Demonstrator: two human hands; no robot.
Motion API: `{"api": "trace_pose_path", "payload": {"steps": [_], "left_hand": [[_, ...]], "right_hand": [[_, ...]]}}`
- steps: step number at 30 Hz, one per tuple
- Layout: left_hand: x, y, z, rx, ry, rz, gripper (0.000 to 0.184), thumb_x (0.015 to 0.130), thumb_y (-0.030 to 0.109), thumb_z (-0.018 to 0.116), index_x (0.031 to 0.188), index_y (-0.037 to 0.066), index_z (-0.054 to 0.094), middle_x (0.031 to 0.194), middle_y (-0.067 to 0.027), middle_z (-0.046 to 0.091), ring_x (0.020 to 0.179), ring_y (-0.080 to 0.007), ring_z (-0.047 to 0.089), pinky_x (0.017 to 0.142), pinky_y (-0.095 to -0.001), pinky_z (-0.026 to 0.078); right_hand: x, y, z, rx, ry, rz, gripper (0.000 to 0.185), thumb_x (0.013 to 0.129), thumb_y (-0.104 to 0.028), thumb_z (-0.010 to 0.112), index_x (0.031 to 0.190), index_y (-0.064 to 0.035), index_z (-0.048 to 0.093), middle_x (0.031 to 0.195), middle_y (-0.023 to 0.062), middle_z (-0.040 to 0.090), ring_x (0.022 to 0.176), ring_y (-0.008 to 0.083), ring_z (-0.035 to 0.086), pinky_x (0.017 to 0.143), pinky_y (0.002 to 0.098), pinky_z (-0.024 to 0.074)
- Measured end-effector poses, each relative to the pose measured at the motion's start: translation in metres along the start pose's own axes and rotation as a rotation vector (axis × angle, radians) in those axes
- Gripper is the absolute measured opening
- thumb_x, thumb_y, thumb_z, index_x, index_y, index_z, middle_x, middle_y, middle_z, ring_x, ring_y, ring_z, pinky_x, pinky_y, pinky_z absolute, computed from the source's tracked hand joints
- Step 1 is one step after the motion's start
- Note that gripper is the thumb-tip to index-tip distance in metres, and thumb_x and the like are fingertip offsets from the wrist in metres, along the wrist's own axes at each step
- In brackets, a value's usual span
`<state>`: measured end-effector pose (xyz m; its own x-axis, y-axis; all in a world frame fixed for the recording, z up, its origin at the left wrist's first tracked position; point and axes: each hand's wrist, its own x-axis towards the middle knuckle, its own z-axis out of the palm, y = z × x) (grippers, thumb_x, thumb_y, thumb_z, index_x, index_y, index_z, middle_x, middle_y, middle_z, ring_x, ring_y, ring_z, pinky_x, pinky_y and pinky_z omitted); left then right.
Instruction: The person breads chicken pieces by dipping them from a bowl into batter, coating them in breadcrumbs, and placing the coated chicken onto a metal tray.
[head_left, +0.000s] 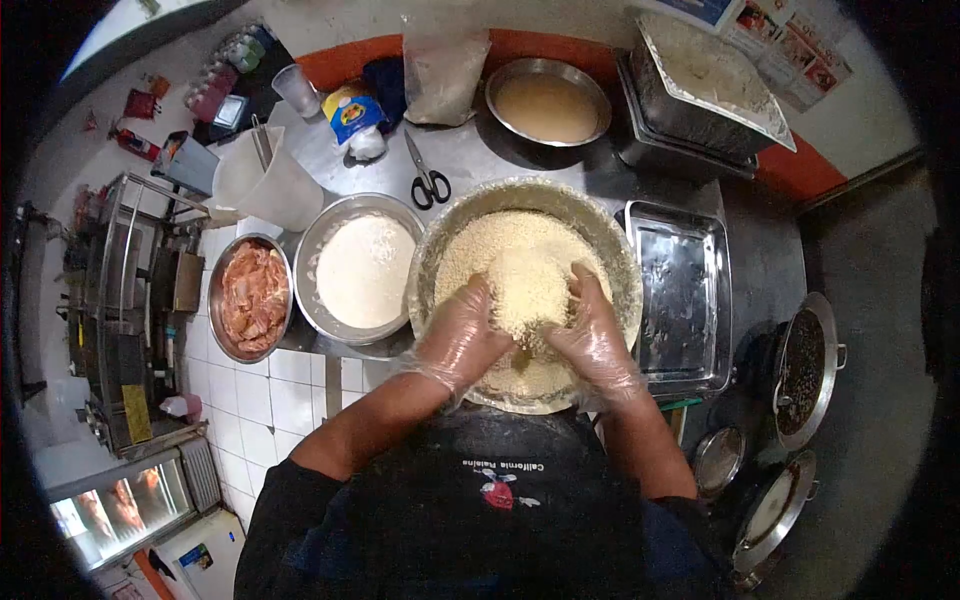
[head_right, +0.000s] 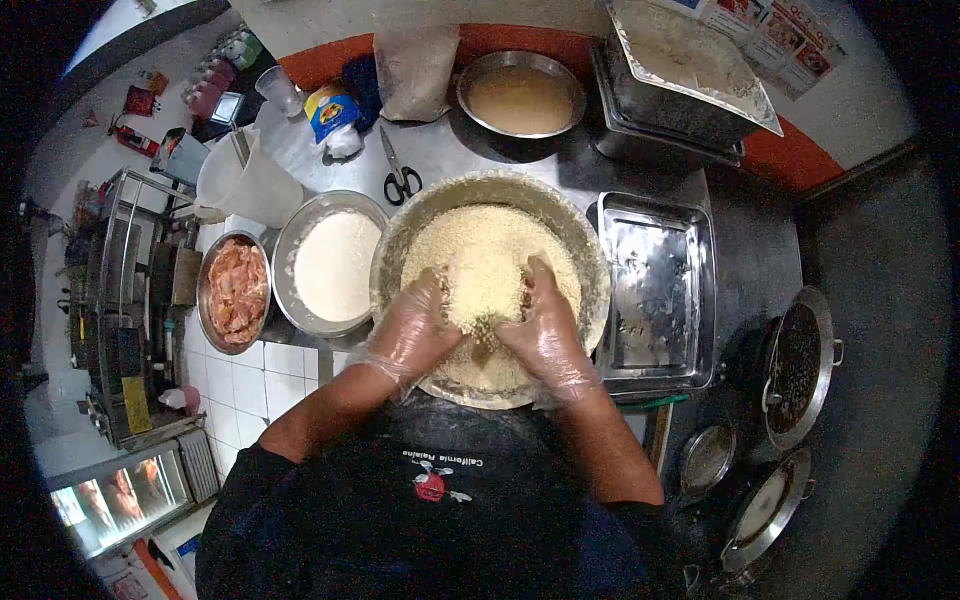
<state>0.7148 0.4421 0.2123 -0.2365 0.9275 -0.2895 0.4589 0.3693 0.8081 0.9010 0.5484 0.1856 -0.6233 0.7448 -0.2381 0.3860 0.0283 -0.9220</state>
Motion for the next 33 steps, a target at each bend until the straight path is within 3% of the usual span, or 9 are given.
{"api": "trace_pose_path", "payload": {"steps": [2, 4, 7, 12, 16, 20, 24, 25, 33], "left_hand": [[0.006, 0.001, -0.020, 0.174, 0.141, -0.057, 0.074, 0.075, 0.015, 0.084, 0.133, -0.008, 0.044, 0.124, -0.0319, 0.058, 0.114, -0.0422, 0.063, 0.099, -0.0469, 0.050], [0.026, -0.023, -0.014, 0.205, 0.109, -0.093, 0.085, 0.079, 0.035, 0.083, 0.140, -0.008, 0.041, 0.137, -0.0351, 0.049, 0.124, -0.0442, 0.056, 0.106, -0.0465, 0.046], [0.060, -0.035, 0.000, 0.387, 0.124, -0.180, 0.114, 0.080, 0.076, 0.064, 0.148, -0.010, 0.035, 0.141, -0.0368, 0.046, 0.128, -0.0489, 0.053, 0.109, -0.0491, 0.042], [0.079, -0.033, 0.003, 0.297, -0.030, -0.201, 0.109, 0.075, 0.063, 0.078, 0.147, -0.008, 0.039, 0.136, -0.0333, 0.054, 0.126, -0.0427, 0.057, 0.108, -0.0432, 0.045], [0.088, -0.047, 0.010, 0.125, -0.201, 0.036, 0.097, 0.073, 0.047, 0.086, 0.144, -0.005, 0.045, 0.128, -0.0278, 0.063, 0.121, -0.0347, 0.062, 0.105, -0.0366, 0.047], [0.099, -0.078, 0.007, -0.297, -0.395, 0.107, 0.080, 0.078, 0.036, 0.084, 0.141, 0.000, 0.051, 0.128, -0.0233, 0.064, 0.116, -0.0329, 0.064, 0.103, -0.0361, 0.048], [0.095, -0.049, -0.021, 0.166, -0.358, 0.092, 0.073, 0.078, 0.033, 0.084, 0.135, -0.002, 0.055, 0.128, -0.0234, 0.064, 0.117, -0.0318, 0.064, 0.102, -0.0359, 0.048], [0.090, -0.040, -0.021, 0.083, -0.354, 0.049, 0.072, 0.076, 0.032, 0.085, 0.133, -0.002, 0.055, 0.125, -0.0243, 0.065, 0.116, -0.0326, 0.064, 0.101, -0.0364, 0.048], [0.092, -0.030, -0.016, 0.204, -0.293, 0.085, 0.077, 0.071, 0.024, 0.088, 0.135, -0.001, 0.052, 0.121, -0.0232, 0.066, 0.115, -0.0318, 0.065, 0.098, -0.0376, 0.050]], "right_hand": [[0.004, -0.004, -0.007, -0.172, 0.060, -0.014, 0.102, 0.072, -0.008, 0.082, 0.154, 0.0049, 0.023, 0.148, 0.0290, 0.042, 0.136, 0.0355, 0.048, 0.113, 0.0386, 0.0406], [0.007, -0.007, -0.010, -0.744, 0.008, 0.149, 0.113, 0.069, -0.024, 0.087, 0.154, 0.0077, 0.021, 0.146, 0.0329, 0.044, 0.136, 0.0452, 0.046, 0.113, 0.0435, 0.0405], [0.015, -0.008, 0.007, -0.766, -0.032, 0.226, 0.121, 0.064, -0.027, 0.092, 0.155, 0.0068, 0.020, 0.146, 0.0327, 0.042, 0.137, 0.0454, 0.044, 0.114, 0.0438, 0.0385], [0.033, 0.021, -0.001, -0.279, -0.091, 0.366, 0.106, 0.064, -0.012, 0.091, 0.150, 0.0055, 0.031, 0.137, 0.0238, 0.054, 0.127, 0.0326, 0.056, 0.106, 0.0406, 0.0458], [0.022, 0.012, -0.011, 0.326, -0.039, 0.078, 0.084, 0.071, 0.002, 0.080, 0.145, 0.0033, 0.039, 0.131, 0.0152, 0.059, 0.120, 0.0219, 0.058, 0.102, 0.0358, 0.0480], [0.019, -0.041, -0.032, -0.280, -0.042, 0.119, 0.080, 0.076, 0.004, 0.073, 0.148, -0.0006, 0.038, 0.134, 0.0218, 0.057, 0.128, 0.0282, 0.056, 0.107, 0.0376, 0.0456], [0.048, -0.052, -0.021, -0.588, -0.133, 0.232, 0.071, 0.083, -0.008, 0.079, 0.145, 0.0000, 0.046, 0.140, 0.0261, 0.056, 0.128, 0.0293, 0.058, 0.105, 0.0371, 0.0466], [0.056, -0.022, -0.017, -0.516, -0.131, 0.148, 0.071, 0.085, -0.025, 0.080, 0.142, 0.0016, 0.048, 0.131, 0.0285, 0.062, 0.122, 0.0382, 0.062, 0.105, 0.0397, 0.0473], [0.058, 0.025, -0.002, -0.290, 0.057, 0.052, 0.061, 0.068, -0.016, 0.088, 0.117, 0.0024, 0.057, 0.111, 0.0230, 0.067, 0.108, 0.0334, 0.066, 0.091, 0.0417, 0.0525]]}}
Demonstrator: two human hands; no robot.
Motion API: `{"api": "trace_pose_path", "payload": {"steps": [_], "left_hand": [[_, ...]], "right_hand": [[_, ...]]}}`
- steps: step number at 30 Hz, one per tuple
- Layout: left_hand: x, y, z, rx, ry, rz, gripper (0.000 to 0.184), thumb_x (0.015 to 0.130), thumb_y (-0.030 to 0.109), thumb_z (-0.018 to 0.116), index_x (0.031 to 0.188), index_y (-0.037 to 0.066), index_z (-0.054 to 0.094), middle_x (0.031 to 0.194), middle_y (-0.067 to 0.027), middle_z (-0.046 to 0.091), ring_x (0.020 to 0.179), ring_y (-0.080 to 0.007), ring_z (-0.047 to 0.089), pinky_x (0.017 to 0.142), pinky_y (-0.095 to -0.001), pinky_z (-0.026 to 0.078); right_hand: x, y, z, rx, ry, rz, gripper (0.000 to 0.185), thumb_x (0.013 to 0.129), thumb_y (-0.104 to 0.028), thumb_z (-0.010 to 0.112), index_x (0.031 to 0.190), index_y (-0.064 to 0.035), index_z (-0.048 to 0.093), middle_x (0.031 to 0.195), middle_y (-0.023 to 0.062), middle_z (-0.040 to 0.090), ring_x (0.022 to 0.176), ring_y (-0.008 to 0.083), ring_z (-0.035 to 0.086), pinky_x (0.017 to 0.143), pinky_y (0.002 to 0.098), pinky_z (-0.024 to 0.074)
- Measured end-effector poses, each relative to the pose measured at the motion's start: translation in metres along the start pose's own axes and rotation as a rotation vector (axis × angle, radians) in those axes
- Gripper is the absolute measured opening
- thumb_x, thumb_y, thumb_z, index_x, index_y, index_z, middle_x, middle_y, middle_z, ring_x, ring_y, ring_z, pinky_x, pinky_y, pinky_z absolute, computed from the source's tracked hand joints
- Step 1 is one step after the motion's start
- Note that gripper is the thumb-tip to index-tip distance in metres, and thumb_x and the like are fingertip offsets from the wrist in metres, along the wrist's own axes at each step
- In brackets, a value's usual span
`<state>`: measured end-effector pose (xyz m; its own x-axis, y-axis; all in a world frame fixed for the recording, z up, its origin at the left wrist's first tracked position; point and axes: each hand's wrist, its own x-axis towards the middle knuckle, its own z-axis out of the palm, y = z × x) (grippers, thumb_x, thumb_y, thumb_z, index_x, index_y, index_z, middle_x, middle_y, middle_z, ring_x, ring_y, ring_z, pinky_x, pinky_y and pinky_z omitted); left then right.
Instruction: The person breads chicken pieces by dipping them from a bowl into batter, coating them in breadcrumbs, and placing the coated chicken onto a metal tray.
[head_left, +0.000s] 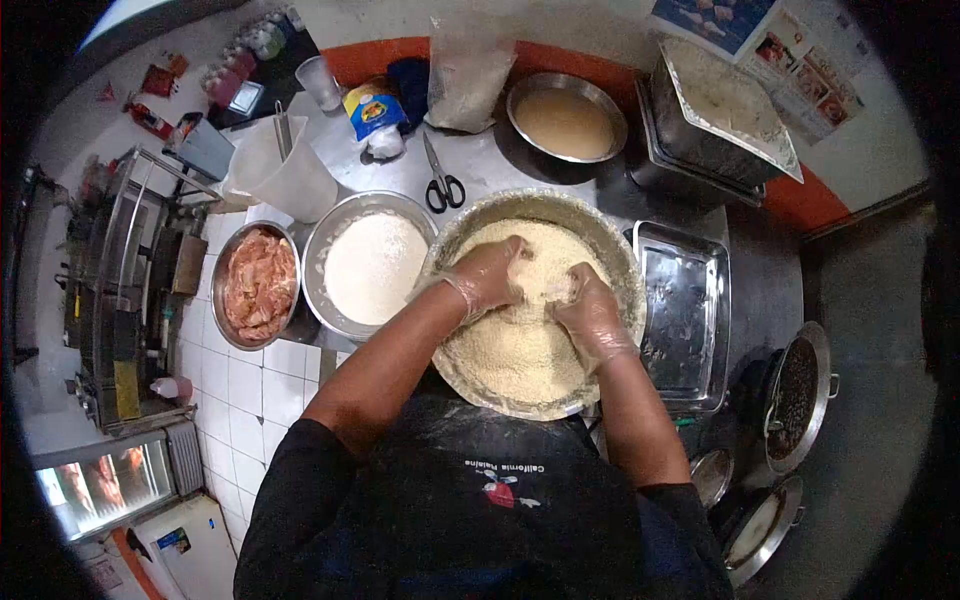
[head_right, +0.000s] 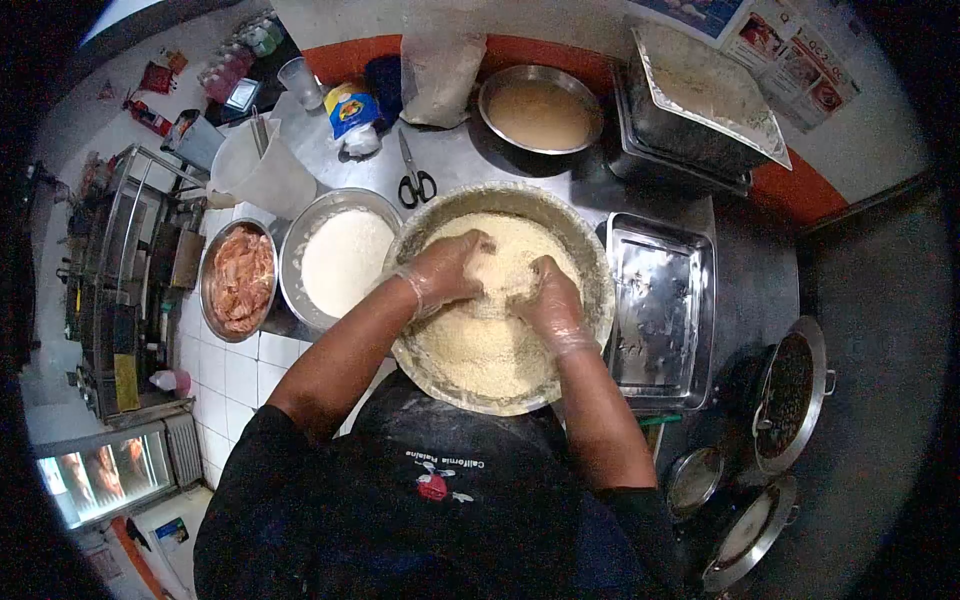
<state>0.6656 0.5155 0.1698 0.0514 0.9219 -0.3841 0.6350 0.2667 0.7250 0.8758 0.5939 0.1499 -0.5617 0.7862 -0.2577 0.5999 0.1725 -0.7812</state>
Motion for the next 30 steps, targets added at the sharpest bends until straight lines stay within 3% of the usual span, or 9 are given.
{"api": "trace_pose_path", "payload": {"steps": [2, 4, 9, 15, 17, 22, 25, 26, 30], "left_hand": [[-0.007, 0.006, 0.003, 0.158, 0.421, -0.025, 0.081, 0.072, 0.031, 0.088, 0.136, -0.003, 0.051, 0.117, -0.0249, 0.066, 0.113, -0.0345, 0.065, 0.099, -0.0407, 0.050], [-0.026, 0.010, 0.017, 0.280, 0.384, -0.164, 0.082, 0.073, 0.038, 0.087, 0.134, -0.003, 0.052, 0.117, -0.0262, 0.065, 0.113, -0.0365, 0.064, 0.100, -0.0426, 0.050], [-0.067, 0.032, 0.055, 0.574, 0.028, -0.348, 0.084, 0.077, 0.053, 0.081, 0.131, -0.006, 0.055, 0.116, -0.0283, 0.065, 0.108, -0.0397, 0.066, 0.098, -0.0480, 0.050], [-0.054, 0.014, 0.072, 0.197, -0.037, -0.363, 0.059, 0.082, 0.032, 0.077, 0.121, -0.007, 0.056, 0.108, -0.0267, 0.068, 0.102, -0.0419, 0.068, 0.087, -0.0485, 0.055], [-0.061, 0.017, 0.069, -0.368, 0.352, -0.214, 0.053, 0.079, 0.019, 0.075, 0.120, -0.008, 0.055, 0.106, -0.0269, 0.067, 0.099, -0.0441, 0.068, 0.083, -0.0489, 0.056], [-0.069, 0.039, 0.042, 0.149, 0.550, 0.062, 0.067, 0.077, 0.019, 0.078, 0.133, -0.004, 0.051, 0.130, -0.0267, 0.058, 0.116, -0.0404, 0.060, 0.100, -0.0474, 0.049], [-0.067, 0.034, 0.050, 0.642, 0.299, 0.322, 0.091, 0.082, 0.046, 0.075, 0.151, 0.000, 0.038, 0.158, -0.0239, 0.035, 0.151, -0.0383, 0.026, 0.124, -0.0509, 0.018], [-0.066, 0.032, 0.054, 0.747, 0.070, 0.194, 0.101, 0.085, 0.059, 0.066, 0.158, 0.002, 0.027, 0.165, -0.0195, 0.024, 0.155, -0.0358, 0.014, 0.126, -0.0521, 0.009], [-0.058, 0.020, 0.052, 0.779, 0.031, 0.173, 0.103, 0.086, 0.065, 0.062, 0.159, 0.003, 0.025, 0.165, -0.0183, 0.024, 0.155, -0.0350, 0.015, 0.126, -0.0521, 0.009]], "right_hand": [[-0.017, -0.024, -0.012, -0.262, 0.051, -0.073, 0.055, 0.072, -0.014, 0.083, 0.118, 0.0021, 0.058, 0.109, 0.0232, 0.066, 0.105, 0.0362, 0.066, 0.089, 0.0439, 0.0530], [-0.025, -0.013, -0.010, -0.737, 0.072, -0.172, 0.042, 0.084, -0.008, 0.066, 0.124, 0.0020, 0.057, 0.107, 0.0238, 0.064, 0.099, 0.0434, 0.064, 0.086, 0.0489, 0.0538], [-0.054, 0.013, 0.013, -0.870, -0.181, -0.099, 0.046, 0.085, -0.009, 0.064, 0.128, 0.0046, 0.054, 0.111, 0.0283, 0.062, 0.104, 0.0437, 0.064, 0.090, 0.0490, 0.0534], [-0.062, -0.013, -0.003, -0.195, -0.293, 0.203, 0.058, 0.082, -0.007, 0.066, 0.136, 0.0050, 0.046, 0.118, 0.0268, 0.064, 0.107, 0.0356, 0.065, 0.094, 0.0414, 0.0518], [-0.062, 0.008, 0.006, 0.607, -0.216, 0.096, 0.073, 0.081, -0.007, 0.070, 0.145, 0.0077, 0.037, 0.134, 0.0324, 0.055, 0.120, 0.0398, 0.061, 0.102, 0.0447, 0.0488], [-0.076, -0.052, -0.037, -0.196, -0.093, -0.041, 0.076, 0.087, -0.005, 0.063, 0.154, 0.0074, 0.027, 0.151, 0.0303, 0.041, 0.141, 0.0390, 0.043, 0.115, 0.0447, 0.0401], [-0.061, -0.043, -0.017, -0.845, -0.147, -0.373, 0.064, 0.095, -0.009, 0.047, 0.154, 0.0078, 0.028, 0.160, 0.0284, 0.029, 0.148, 0.0377, 0.033, 0.120, 0.0473, 0.0322], [-0.059, -0.044, -0.008, -0.952, -0.212, -0.427, 0.057, 0.101, -0.011, 0.034, 0.155, 0.0039, 0.029, 0.165, 0.0232, 0.021, 0.152, 0.0343, 0.025, 0.123, 0.0492, 0.0233], [-0.032, 0.002, 0.034, -0.997, -0.107, -0.348, 0.055, 0.105, -0.021, 0.033, 0.157, -0.0038, 0.031, 0.167, 0.0158, 0.023, 0.153, 0.0317, 0.023, 0.124, 0.0489, 0.0191]]}}
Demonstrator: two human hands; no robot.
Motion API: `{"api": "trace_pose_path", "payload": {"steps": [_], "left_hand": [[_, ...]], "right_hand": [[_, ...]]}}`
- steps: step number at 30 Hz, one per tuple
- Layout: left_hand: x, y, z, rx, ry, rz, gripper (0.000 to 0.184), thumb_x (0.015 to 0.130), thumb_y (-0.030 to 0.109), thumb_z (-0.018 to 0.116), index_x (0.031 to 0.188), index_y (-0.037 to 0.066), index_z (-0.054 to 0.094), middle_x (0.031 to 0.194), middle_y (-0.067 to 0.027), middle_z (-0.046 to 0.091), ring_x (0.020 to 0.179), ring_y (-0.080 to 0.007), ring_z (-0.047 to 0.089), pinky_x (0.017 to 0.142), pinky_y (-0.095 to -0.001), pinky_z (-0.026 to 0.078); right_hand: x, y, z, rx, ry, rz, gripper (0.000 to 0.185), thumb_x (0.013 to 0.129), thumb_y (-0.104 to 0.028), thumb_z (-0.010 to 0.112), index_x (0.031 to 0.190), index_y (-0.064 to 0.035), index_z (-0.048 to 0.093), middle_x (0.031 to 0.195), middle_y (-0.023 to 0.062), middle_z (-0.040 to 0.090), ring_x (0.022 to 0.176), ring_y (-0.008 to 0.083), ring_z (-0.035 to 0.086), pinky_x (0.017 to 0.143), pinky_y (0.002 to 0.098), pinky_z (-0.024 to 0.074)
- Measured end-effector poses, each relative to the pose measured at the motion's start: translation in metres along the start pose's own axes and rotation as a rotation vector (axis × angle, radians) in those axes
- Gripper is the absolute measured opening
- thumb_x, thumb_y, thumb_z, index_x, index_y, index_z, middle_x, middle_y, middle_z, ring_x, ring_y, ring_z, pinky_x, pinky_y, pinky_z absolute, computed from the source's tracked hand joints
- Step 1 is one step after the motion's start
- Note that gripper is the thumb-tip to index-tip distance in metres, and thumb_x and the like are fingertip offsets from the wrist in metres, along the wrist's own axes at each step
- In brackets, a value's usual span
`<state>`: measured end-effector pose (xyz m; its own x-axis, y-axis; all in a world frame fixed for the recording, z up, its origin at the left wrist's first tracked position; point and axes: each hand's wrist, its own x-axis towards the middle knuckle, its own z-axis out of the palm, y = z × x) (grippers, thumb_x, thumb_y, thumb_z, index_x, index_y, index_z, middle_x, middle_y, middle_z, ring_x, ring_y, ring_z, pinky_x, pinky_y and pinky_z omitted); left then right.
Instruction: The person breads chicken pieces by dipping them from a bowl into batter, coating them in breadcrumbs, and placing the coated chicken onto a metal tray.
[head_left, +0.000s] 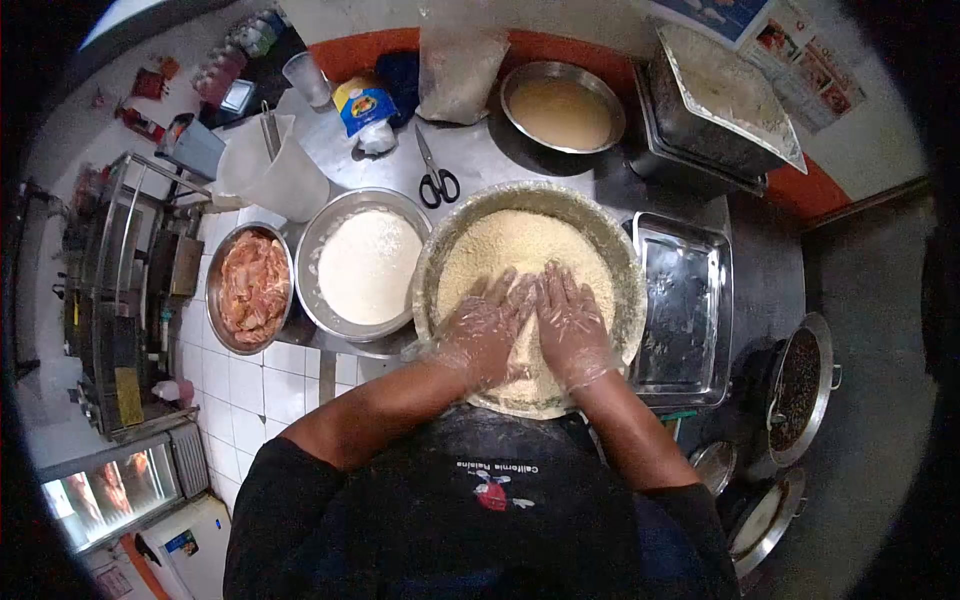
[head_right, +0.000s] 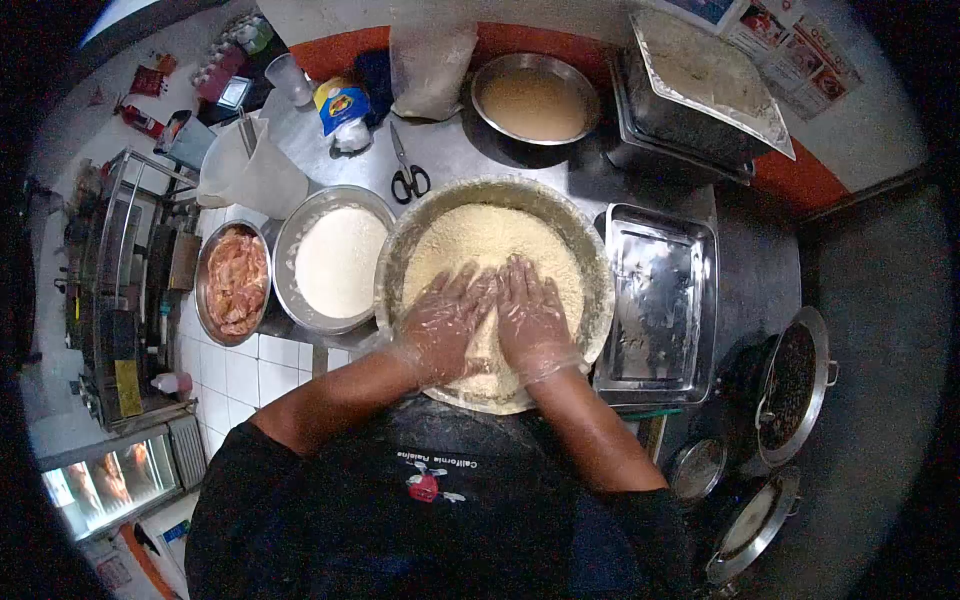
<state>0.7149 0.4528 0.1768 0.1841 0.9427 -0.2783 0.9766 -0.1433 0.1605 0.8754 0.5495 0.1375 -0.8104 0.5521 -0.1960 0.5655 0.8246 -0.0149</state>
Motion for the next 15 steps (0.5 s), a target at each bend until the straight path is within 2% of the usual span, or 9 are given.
{"api": "trace_pose_path", "payload": {"steps": [1, 3, 5, 6, 9, 11, 12, 13, 15], "left_hand": [[0.006, -0.003, -0.001, 0.005, -0.008, -0.013, 0.104, 0.085, 0.067, 0.061, 0.159, 0.003, 0.026, 0.166, -0.0181, 0.023, 0.155, -0.0345, 0.014, 0.126, -0.0522, 0.007], [0.007, 0.001, -0.008, 0.014, -0.012, -0.022, 0.105, 0.085, 0.070, 0.060, 0.159, 0.003, 0.026, 0.166, -0.0180, 0.022, 0.155, -0.0340, 0.014, 0.126, -0.0523, 0.005], [0.005, 0.005, -0.025, 0.011, -0.052, -0.112, 0.106, 0.083, 0.070, 0.062, 0.158, 0.004, 0.028, 0.166, -0.0181, 0.022, 0.156, -0.0334, 0.014, 0.126, -0.0509, 0.003], [0.002, 0.006, -0.030, 0.049, -0.131, -0.129, 0.106, 0.083, 0.069, 0.062, 0.159, 0.004, 0.026, 0.166, -0.0181, 0.021, 0.155, -0.0333, 0.015, 0.126, -0.0497, 0.004], [0.002, -0.005, -0.008, 0.049, -0.125, -0.103, 0.105, 0.083, 0.069, 0.063, 0.159, 0.005, 0.027, 0.166, -0.0181, 0.022, 0.155, -0.0333, 0.015, 0.126, -0.0491, 0.004], [0.010, -0.007, -0.013, 0.035, -0.123, -0.122, 0.105, 0.082, 0.071, 0.062, 0.158, 0.006, 0.029, 0.166, -0.0180, 0.022, 0.155, -0.0334, 0.015, 0.126, -0.0486, 0.004], [0.014, -0.010, -0.016, 0.006, -0.153, -0.126, 0.105, 0.081, 0.072, 0.062, 0.158, 0.007, 0.031, 0.166, -0.0180, 0.023, 0.155, -0.0338, 0.016, 0.126, -0.0495, 0.004], [0.015, -0.012, -0.019, -0.021, -0.182, -0.128, 0.105, 0.081, 0.074, 0.062, 0.158, 0.008, 0.032, 0.166, -0.0179, 0.023, 0.155, -0.0342, 0.017, 0.126, -0.0503, 0.004], [0.014, -0.013, -0.035, -0.001, -0.243, -0.112, 0.107, 0.080, 0.075, 0.061, 0.158, 0.007, 0.032, 0.166, -0.0183, 0.023, 0.154, -0.0347, 0.018, 0.126, -0.0515, 0.004]], "right_hand": [[0.007, 0.000, -0.009, 0.006, -0.010, -0.001, 0.055, 0.105, -0.021, 0.033, 0.157, -0.0038, 0.031, 0.167, 0.0158, 0.023, 0.153, 0.0317, 0.023, 0.124, 0.0489, 0.0191], [0.025, 0.005, -0.033, 0.084, -0.230, 0.030, 0.055, 0.105, -0.024, 0.033, 0.156, -0.0045, 0.035, 0.165, 0.0147, 0.027, 0.153, 0.0305, 0.024, 0.124, 0.0478, 0.0208], [0.025, 0.010, -0.041, 0.010, -0.222, -0.020, 0.054, 0.104, -0.024, 0.034, 0.154, -0.0047, 0.038, 0.163, 0.0146, 0.032, 0.152, 0.0300, 0.028, 0.122, 0.0474, 0.0238], [0.020, 0.009, -0.054, 0.046, -0.289, -0.044, 0.054, 0.104, -0.024, 0.034, 0.154, -0.0046, 0.038, 0.163, 0.0151, 0.032, 0.151, 0.0303, 0.029, 0.122, 0.0482, 0.0237], [0.014, -0.007, -0.069, 0.031, -0.483, -0.156, 0.055, 0.102, -0.022, 0.037, 0.154, -0.0042, 0.038, 0.162, 0.0175, 0.034, 0.151, 0.0312, 0.030, 0.122, 0.0500, 0.0217], [0.009, -0.017, -0.045, 0.083, -0.266, -0.094, 0.055, 0.100, -0.020, 0.041, 0.153, -0.0043, 0.041, 0.162, 0.0190, 0.033, 0.151, 0.0321, 0.029, 0.121, 0.0509, 0.0252], [0.012, -0.020, -0.047, 0.043, -0.232, -0.091, 0.049, 0.097, -0.019, 0.047, 0.143, -0.0043, 0.054, 0.154, 0.0197, 0.045, 0.145, 0.0324, 0.041, 0.117, 0.0515, 0.0306], [0.023, -0.022, -0.057, 0.046, -0.236, -0.092, 0.049, 0.097, -0.019, 0.047, 0.143, -0.0043, 0.054, 0.154, 0.0197, 0.045, 0.145, 0.0324, 0.041, 0.117, 0.0515, 0.0306], [0.043, -0.021, -0.089, 0.035, -0.644, -0.085, 0.042, 0.095, -0.017, 0.050, 0.132, -0.0044, 0.065, 0.145, 0.0183, 0.056, 0.136, 0.0323, 0.052, 0.116, 0.0530, 0.0326]]}}
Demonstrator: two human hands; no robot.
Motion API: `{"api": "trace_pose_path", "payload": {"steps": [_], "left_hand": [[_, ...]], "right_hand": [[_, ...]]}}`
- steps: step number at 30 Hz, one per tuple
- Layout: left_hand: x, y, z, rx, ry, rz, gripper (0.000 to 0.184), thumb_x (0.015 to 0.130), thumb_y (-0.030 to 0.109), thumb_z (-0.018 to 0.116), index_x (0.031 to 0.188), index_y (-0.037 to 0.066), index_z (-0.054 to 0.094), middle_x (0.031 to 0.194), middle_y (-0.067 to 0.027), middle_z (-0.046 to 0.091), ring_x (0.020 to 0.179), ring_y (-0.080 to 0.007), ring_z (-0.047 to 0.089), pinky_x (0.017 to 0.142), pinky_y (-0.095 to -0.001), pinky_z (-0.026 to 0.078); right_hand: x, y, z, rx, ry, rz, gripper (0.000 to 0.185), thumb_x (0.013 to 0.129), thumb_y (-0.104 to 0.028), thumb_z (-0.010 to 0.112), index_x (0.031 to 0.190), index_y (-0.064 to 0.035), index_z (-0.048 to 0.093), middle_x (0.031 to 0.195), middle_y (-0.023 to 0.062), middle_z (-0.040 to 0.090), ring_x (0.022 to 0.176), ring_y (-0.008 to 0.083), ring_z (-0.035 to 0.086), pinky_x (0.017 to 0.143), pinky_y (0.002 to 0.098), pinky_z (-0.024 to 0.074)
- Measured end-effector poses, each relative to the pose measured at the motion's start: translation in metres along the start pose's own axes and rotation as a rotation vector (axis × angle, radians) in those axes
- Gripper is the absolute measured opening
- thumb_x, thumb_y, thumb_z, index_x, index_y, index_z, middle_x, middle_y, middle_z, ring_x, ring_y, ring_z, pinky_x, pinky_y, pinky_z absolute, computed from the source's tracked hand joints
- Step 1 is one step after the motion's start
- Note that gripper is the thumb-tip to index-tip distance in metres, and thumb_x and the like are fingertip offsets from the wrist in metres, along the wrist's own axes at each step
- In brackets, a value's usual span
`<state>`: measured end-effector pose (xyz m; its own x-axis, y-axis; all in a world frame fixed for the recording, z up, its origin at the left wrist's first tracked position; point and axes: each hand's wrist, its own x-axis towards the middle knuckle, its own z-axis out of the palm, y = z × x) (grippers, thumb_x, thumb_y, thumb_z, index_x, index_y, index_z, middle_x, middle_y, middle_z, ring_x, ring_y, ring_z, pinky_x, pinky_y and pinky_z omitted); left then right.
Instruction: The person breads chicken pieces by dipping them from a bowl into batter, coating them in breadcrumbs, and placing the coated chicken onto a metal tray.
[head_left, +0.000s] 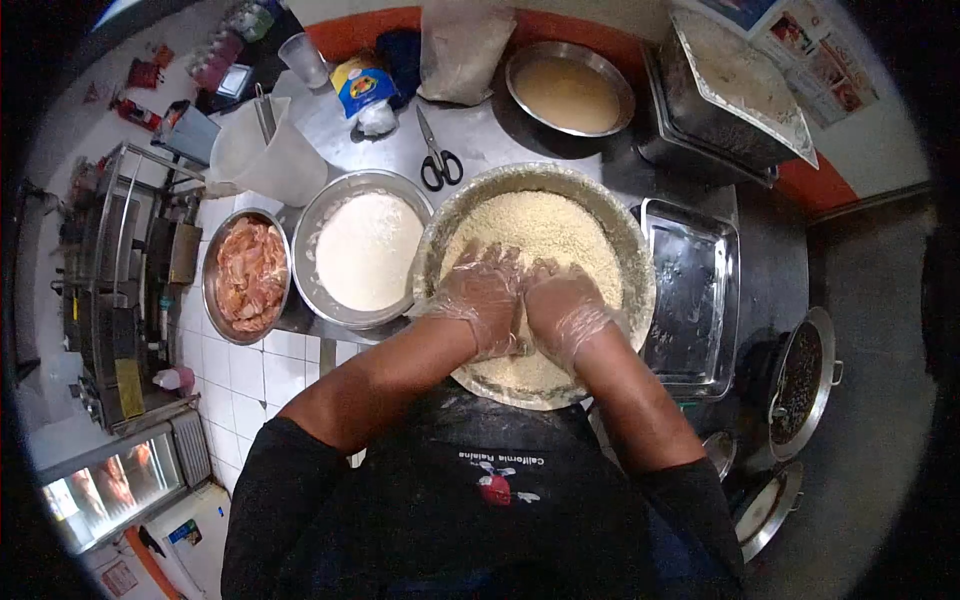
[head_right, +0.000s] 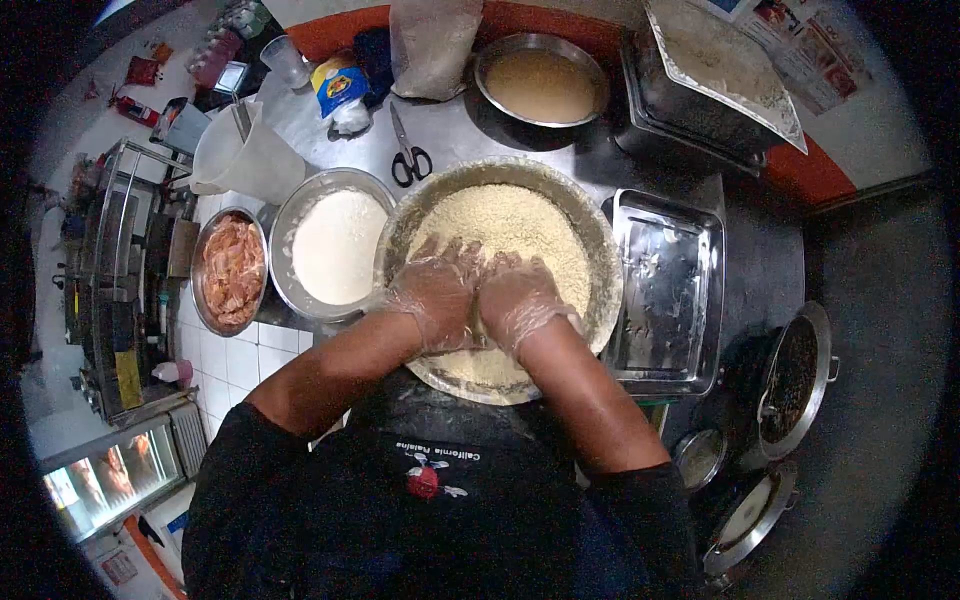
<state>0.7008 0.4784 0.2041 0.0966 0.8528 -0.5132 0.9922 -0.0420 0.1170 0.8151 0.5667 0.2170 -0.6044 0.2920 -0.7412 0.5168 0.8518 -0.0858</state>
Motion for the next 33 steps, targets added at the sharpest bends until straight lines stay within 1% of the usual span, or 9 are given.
{"api": "trace_pose_path", "payload": {"steps": [6, 8, 16, 19, 22, 24, 26, 28, 33], "left_hand": [[-0.012, 0.007, 0.018, -0.007, -0.005, -0.061, 0.113, 0.082, 0.077, 0.058, 0.156, -0.004, 0.029, 0.165, -0.0202, 0.023, 0.155, -0.0349, 0.017, 0.126, -0.0526, 0.003], [-0.006, 0.005, 0.035, 0.008, 0.134, -0.052, 0.112, 0.083, 0.076, 0.058, 0.155, -0.004, 0.029, 0.165, -0.0211, 0.024, 0.155, -0.0354, 0.017, 0.126, -0.0495, 0.004], [-0.011, -0.004, -0.003, -0.094, 0.009, -0.083, 0.113, 0.077, 0.075, 0.066, 0.155, -0.001, 0.033, 0.163, -0.0237, 0.027, 0.153, -0.0352, 0.024, 0.126, -0.0459, 0.013], [-0.012, -0.001, 0.001, -0.091, -0.092, -0.064, 0.109, 0.077, 0.071, 0.069, 0.152, -0.001, 0.038, 0.157, -0.0256, 0.038, 0.147, -0.0379, 0.035, 0.125, -0.0479, 0.017], [-0.007, -0.007, 0.009, -0.026, 0.230, -0.014, 0.102, 0.075, 0.067, 0.074, 0.146, -0.001, 0.046, 0.147, -0.0260, 0.050, 0.137, -0.0391, 0.048, 0.121, -0.0478, 0.027], [-0.007, -0.006, -0.008, -0.158, -0.048, -0.062, 0.092, 0.076, 0.063, 0.075, 0.140, 0.000, 0.053, 0.131, -0.0246, 0.062, 0.124, -0.0380, 0.059, 0.112, -0.0474, 0.040], [-0.010, -0.003, -0.015, -0.165, 0.022, -0.080, 0.081, 0.080, 0.056, 0.076, 0.136, 0.001, 0.057, 0.121, -0.0227, 0.067, 0.116, -0.0364, 0.063, 0.103, -0.0473, 0.046], [0.002, -0.014, -0.006, -0.184, 0.426, -0.123, 0.051, 0.084, 0.048, 0.073, 0.103, 0.000, 0.067, 0.093, -0.0183, 0.071, 0.090, -0.0360, 0.070, 0.088, -0.0488, 0.053], [0.039, -0.015, 0.032, -0.078, 0.690, -0.290, 0.065, 0.083, 0.042, 0.075, 0.129, -0.001, 0.058, 0.112, -0.0185, 0.069, 0.104, -0.0343, 0.067, 0.095, -0.0477, 0.051]], "right_hand": [[0.008, 0.024, 0.051, -0.073, 0.511, 0.013, 0.035, 0.094, -0.016, 0.053, 0.122, -0.0052, 0.071, 0.132, 0.0172, 0.066, 0.124, 0.0319, 0.062, 0.110, 0.0499, 0.0406], [0.012, 0.025, 0.029, -0.086, 0.043, 0.035, 0.035, 0.094, -0.016, 0.052, 0.122, -0.0051, 0.071, 0.137, 0.0167, 0.063, 0.128, 0.0309, 0.059, 0.111, 0.0510, 0.0397], [0.015, -0.009, 0.000, -0.008, 0.155, 0.038, 0.034, 0.096, -0.020, 0.054, 0.123, -0.0101, 0.071, 0.132, 0.0139, 0.067, 0.124, 0.0312, 0.062, 0.106, 0.0503, 0.0436], [0.001, 0.000, -0.005, -0.007, 0.227, -0.030, 0.024, 0.088, -0.012, 0.061, 0.105, -0.0025, 0.075, 0.116, 0.0197, 0.072, 0.110, 0.0360, 0.069, 0.095, 0.0483, 0.0524], [0.001, 0.019, -0.004, 0.002, 0.196, 0.032, 0.024, 0.086, -0.012, 0.063, 0.105, -0.0034, 0.075, 0.115, 0.0197, 0.072, 0.108, 0.0364, 0.069, 0.095, 0.0479, 0.0524], [0.010, 0.023, 0.018, 0.043, 0.296, 0.056, 0.027, 0.085, -0.011, 0.063, 0.108, -0.0051, 0.075, 0.116, 0.0195, 0.072, 0.106, 0.0350, 0.070, 0.095, 0.0470, 0.0526], [0.000, 0.027, 0.017, 0.002, 0.209, 0.026, 0.031, 0.084, -0.011, 0.064, 0.113, -0.0057, 0.073, 0.118, 0.0188, 0.071, 0.107, 0.0339, 0.070, 0.096, 0.0465, 0.0526], [-0.008, 0.028, 0.017, 0.065, 0.254, 0.022, 0.030, 0.083, -0.012, 0.065, 0.111, -0.0056, 0.073, 0.117, 0.0194, 0.071, 0.106, 0.0343, 0.070, 0.096, 0.0458, 0.0525], [-0.005, 0.035, 0.026, -0.005, 0.240, -0.064, 0.028, 0.081, -0.012, 0.068, 0.106, -0.0013, 0.073, 0.098, 0.0240, 0.073, 0.095, 0.0359, 0.072, 0.090, 0.0454, 0.0541]]}}
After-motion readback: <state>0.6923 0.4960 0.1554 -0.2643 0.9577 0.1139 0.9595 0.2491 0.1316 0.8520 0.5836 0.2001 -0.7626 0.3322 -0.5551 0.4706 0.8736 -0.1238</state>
